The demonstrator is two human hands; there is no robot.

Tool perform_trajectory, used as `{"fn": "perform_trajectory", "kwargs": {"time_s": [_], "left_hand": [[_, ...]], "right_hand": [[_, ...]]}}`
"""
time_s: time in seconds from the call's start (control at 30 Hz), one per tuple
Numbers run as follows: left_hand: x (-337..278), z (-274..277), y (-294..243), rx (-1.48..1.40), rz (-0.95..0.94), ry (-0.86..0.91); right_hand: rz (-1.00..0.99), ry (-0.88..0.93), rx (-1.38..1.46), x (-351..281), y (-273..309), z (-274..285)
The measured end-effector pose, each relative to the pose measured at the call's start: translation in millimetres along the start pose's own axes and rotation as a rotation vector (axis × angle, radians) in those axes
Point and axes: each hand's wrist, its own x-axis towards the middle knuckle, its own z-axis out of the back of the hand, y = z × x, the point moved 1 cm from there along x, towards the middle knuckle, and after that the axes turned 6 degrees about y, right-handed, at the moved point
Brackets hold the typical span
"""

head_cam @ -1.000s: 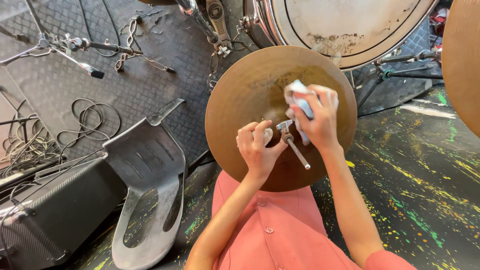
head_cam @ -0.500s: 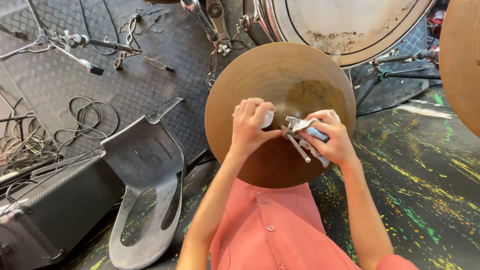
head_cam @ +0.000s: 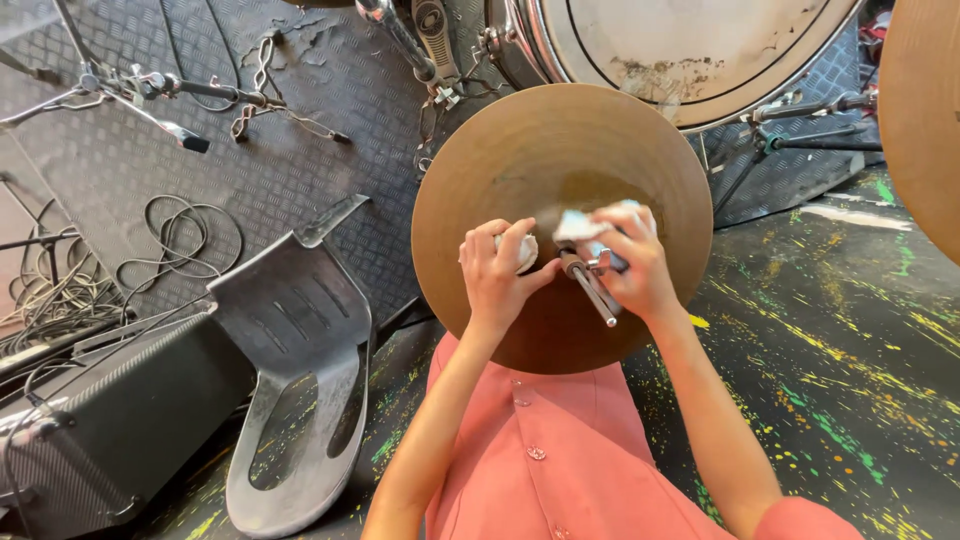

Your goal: Cleaning and polishing drum shells and cymbals using a rag and cleaning solution.

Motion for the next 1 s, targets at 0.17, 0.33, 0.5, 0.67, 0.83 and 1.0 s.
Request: {"fn": "perform_trajectory", "kwargs": {"time_s": [0.17, 0.33, 0.5, 0.67, 0.83, 1.0], "left_hand": [[10.2, 7.6, -3.3, 0.018, -0.051, 0.117], [5.8, 6.1, 0.9, -0.009, -0.034, 0.144], [15.5, 7.2, 4.1, -0.052, -0.024, 0.172], [14.5, 3.0, 10.3, -0.065, -0.055, 0.187], [9.6, 5.4, 8.3, -0.099, -0.032, 0.197], [15.2, 16.7, 12.7, -0.236, 0.014, 0.205]], "right_hand": [[-0.013, -0.007, -0.032, -11.4, -15.4, 1.8], [0.057, 0.034, -0.032, 35.1, 1.9, -12.4], [0.099, 0.254, 0.17, 16.2, -35.2, 13.8], [0.082, 0.175, -0.006, 42.7, -28.1, 6.5], [0.126, 0.362, 0.102, 40.0, -18.8, 10.2], [0.003, 0.319, 0.076, 10.7, -47.7, 44.0]]}}
